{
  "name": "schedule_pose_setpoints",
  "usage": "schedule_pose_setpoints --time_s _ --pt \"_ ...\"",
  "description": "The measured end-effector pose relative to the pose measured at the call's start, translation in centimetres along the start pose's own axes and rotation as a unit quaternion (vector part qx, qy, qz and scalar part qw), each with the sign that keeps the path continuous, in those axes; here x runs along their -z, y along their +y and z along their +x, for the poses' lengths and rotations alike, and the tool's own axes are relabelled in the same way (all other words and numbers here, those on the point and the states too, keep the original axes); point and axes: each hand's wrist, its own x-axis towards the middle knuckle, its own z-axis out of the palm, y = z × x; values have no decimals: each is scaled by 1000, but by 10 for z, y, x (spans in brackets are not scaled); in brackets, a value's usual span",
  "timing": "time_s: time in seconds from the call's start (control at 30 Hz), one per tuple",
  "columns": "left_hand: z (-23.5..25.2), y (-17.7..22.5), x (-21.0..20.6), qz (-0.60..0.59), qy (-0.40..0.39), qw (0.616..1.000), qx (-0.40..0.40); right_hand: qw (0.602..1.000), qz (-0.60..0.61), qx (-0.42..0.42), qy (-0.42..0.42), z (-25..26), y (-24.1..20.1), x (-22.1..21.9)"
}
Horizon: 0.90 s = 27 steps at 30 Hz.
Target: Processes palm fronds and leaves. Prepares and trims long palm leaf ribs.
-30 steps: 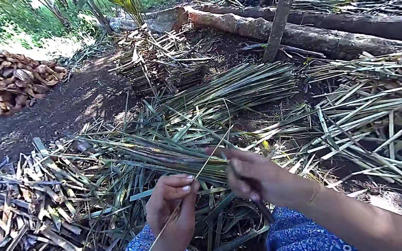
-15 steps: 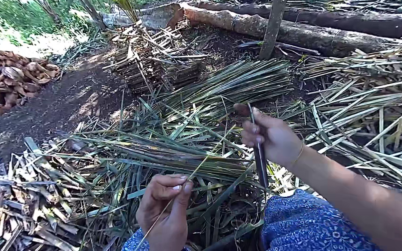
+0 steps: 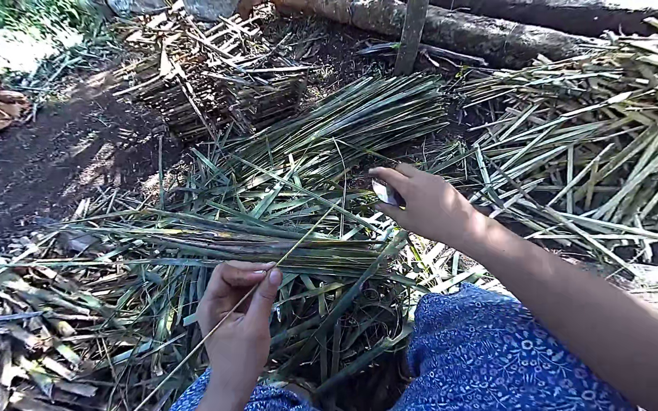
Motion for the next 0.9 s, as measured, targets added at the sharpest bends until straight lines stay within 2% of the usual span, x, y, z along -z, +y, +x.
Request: schedule_pose_setpoints --time_s 0.03,0.07,0.13,0.23,0.33,0.4,0.43,0.47,0.53,0.63,0.67,0.73,0.8,0.9 --pt "1 0 -6 -11 -10 1000 23 994 40 74 73 -4 -5 2" --pt "2 0 -12 -25 -19 998 46 983 66 132 110 -8 -13 5" --pt "8 2 -27 -51 -39 995 81 972 54 201 108 -17 -29 9" --pt "20 5 -49 -93 -98 986 99 974 -29 218 56 -32 -36 16" --pt "39 -8 -64 -23 -215 971 101 993 -19 120 9 -56 -12 39" --pt "53 -39 -69 127 -277 947 103 997 19 11 71 -89 29 44" --pt "61 -62 -69 211 -309 921 108 992 47 -77 86 -111 53 45" --pt "67 -85 -67 282 -341 889 121 975 94 -180 92 -136 79 45" --pt "73 -131 -62 401 -396 804 193 908 189 -352 129 -193 133 33" --pt "66 -186 -49 541 -439 669 260 793 251 -515 208 -276 186 1" --pt "61 -201 -43 563 -442 644 270 759 258 -554 224 -298 196 -10" --pt "51 -219 -37 598 -423 624 274 687 284 -619 254 -328 213 -32" --pt "44 -221 -36 607 -383 647 255 629 313 -655 280 -343 231 -51" --pt "43 -210 -33 584 -363 697 206 568 326 -704 274 -352 265 -74"
